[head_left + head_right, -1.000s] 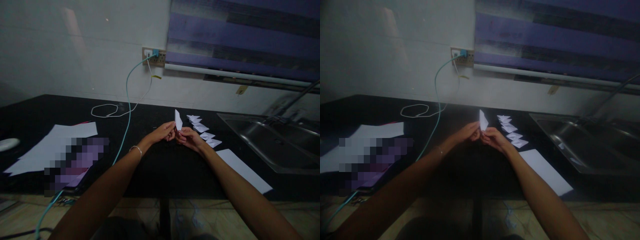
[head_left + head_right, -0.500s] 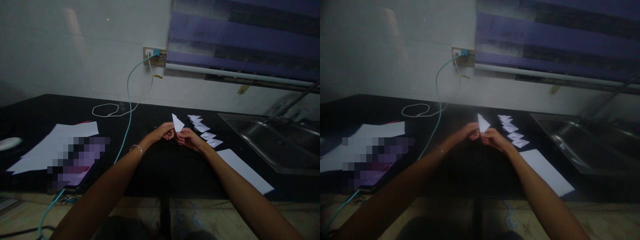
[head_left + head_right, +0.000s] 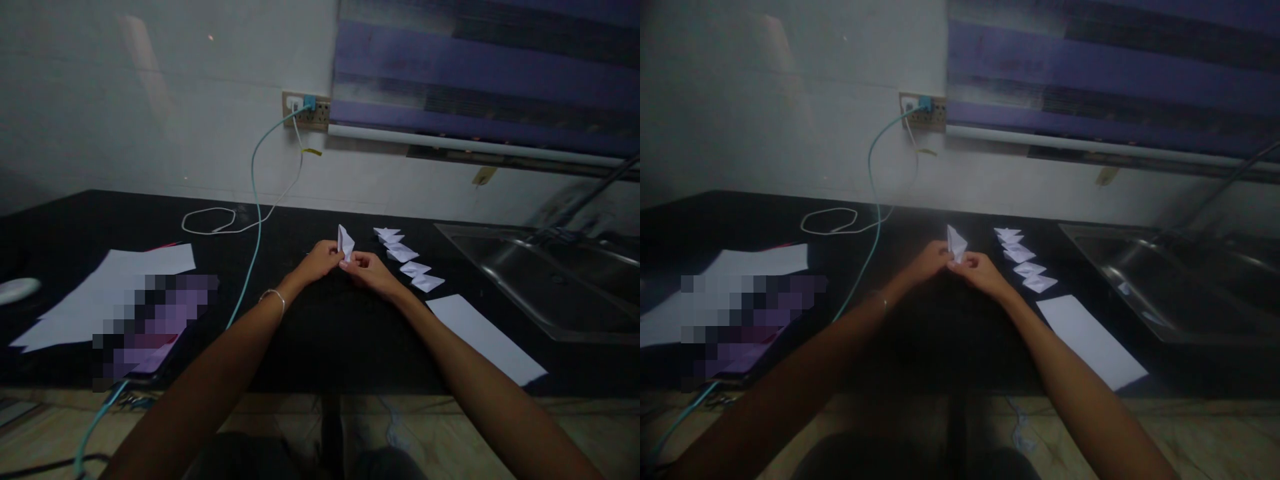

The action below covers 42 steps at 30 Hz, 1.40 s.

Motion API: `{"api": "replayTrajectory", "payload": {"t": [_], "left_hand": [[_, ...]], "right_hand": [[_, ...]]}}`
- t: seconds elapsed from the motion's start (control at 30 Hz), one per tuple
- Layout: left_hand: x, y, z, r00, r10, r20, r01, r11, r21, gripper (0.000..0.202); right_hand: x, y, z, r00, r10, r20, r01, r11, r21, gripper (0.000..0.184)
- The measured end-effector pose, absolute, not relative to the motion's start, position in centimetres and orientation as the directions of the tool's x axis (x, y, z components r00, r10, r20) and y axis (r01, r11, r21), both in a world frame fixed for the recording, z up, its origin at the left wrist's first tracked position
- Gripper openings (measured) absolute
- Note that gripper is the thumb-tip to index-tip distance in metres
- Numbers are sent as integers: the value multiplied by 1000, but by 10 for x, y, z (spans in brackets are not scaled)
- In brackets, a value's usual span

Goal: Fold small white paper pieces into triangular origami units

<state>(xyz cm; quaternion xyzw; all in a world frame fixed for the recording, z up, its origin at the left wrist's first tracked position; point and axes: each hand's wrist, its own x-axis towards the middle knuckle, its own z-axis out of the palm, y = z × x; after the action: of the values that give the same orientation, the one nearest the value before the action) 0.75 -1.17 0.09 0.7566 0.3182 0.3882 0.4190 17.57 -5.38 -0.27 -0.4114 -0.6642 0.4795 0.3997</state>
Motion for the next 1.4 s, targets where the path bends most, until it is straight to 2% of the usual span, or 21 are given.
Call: {"api": "replayTrajectory", "payload": {"t": [0.1, 0.17, 0.3, 0.43, 0.6, 0.7, 0.83, 0.93, 1.07, 1.3, 1.4], "left_hand": [[4, -9, 0, 502, 794, 341, 213, -496, 841, 23], [2, -10, 0, 514, 788, 340, 237, -511, 826, 28], [2, -12, 0, 532, 782, 326, 280, -526, 803, 30], [2, -13, 2, 559, 777, 291, 307, -519, 797, 34], [2, -17, 5, 552, 788, 272, 423, -546, 724, 40], [5, -20, 6, 528, 812, 248, 530, -543, 651, 42], [9, -24, 6, 517, 817, 256, 576, -553, 602, 34], [10, -25, 7, 516, 821, 246, 567, -542, 620, 37], [8, -25, 8, 531, 819, 217, 534, -522, 665, 42], [6, -24, 11, 449, 848, 283, 528, -507, 682, 22], [8, -25, 10, 439, 854, 280, 532, -498, 685, 22]], "right_hand": [[172, -56, -2, -218, 917, 335, 332, 393, -858, 47], [173, -57, -1, -158, 887, 434, 449, 456, -768, 48], [177, -58, 1, -163, 841, 515, 561, 509, -653, 41], [180, -57, 1, -196, 816, 544, 587, 542, -601, 30], [183, -54, 0, -121, 817, 563, 621, 505, -599, 12], [182, -55, 1, -114, 815, 568, 635, 500, -590, 20], [180, -58, 5, -118, 784, 610, 702, 500, -507, 30], [180, -58, 6, -95, 758, 645, 738, 488, -466, 30], [182, -54, 2, -28, 758, 652, 744, 451, -492, 26], [182, -53, 1, -21, 748, 663, 720, 472, -509, 17], [182, -52, 2, -43, 745, 666, 728, 479, -490, 15]]}}
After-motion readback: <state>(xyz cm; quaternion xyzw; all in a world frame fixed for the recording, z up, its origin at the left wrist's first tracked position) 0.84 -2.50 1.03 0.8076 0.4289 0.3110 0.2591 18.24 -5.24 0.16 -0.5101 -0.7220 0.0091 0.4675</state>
